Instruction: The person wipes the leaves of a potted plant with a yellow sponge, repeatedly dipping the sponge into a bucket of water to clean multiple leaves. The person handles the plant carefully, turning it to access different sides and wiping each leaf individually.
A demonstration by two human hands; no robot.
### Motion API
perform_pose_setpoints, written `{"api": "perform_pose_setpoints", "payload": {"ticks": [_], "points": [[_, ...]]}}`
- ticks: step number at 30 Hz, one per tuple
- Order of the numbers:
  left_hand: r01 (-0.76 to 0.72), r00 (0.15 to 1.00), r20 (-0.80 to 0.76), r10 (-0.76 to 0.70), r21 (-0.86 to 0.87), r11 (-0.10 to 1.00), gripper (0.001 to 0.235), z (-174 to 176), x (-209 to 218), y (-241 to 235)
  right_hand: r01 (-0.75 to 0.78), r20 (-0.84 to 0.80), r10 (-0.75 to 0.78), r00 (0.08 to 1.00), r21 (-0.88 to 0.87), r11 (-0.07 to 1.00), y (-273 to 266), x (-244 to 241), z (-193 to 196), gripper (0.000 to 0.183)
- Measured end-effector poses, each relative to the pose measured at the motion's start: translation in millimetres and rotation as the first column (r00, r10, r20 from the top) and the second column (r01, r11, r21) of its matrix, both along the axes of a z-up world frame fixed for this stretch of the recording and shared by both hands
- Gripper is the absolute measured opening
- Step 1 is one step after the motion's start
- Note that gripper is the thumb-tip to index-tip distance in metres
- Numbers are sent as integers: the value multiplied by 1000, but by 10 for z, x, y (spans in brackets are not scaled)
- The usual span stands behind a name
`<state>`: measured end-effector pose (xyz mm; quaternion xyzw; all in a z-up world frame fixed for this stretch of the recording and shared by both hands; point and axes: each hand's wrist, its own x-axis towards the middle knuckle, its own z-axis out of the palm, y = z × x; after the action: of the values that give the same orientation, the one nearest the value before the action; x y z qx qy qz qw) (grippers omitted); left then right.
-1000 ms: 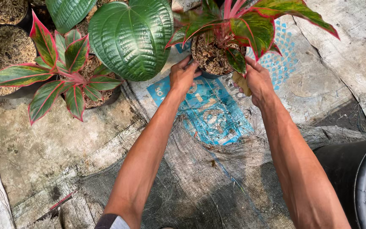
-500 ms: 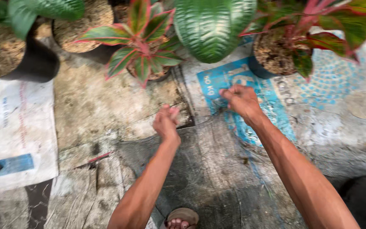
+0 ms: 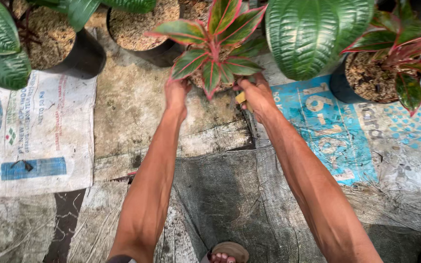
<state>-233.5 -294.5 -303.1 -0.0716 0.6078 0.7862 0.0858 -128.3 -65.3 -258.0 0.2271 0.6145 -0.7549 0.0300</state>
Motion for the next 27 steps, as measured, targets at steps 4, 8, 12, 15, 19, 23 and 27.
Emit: {"api": "perform_pose_setpoints", "payload": {"ticks": [4,8,12,15,19,23,27], "points": [[-52,995,91,44,83,995,41,119,205,68,52,-7,-53,999,-81,995,-14,54,-144,39],[-47,998,-26,51,147,988,37,119,480,160,28,27,-28,999,-8,1000,74,237,-314,36],[-98,980,-189,57,-215,972,37,221,904,278,101,-45,-105,993,-83,991,109,504,-147,37],[-165,980,-131,149,-124,978,45,307,1265,356,138,-35,-138,990,8,990,140,742,-79,40],[-99,985,-144,98,-3,995,34,474,1771,467,164,-237,-140,961,86,983,361,1207,-182,33],[56,993,-111,-42,129,990,41,690,2428,686,123,-152,-104,983,121,985,774,2019,3,28],[224,972,52,-231,104,969,44,764,2967,1022,253,70,-277,958,240,937,1093,2853,404,32]]}}
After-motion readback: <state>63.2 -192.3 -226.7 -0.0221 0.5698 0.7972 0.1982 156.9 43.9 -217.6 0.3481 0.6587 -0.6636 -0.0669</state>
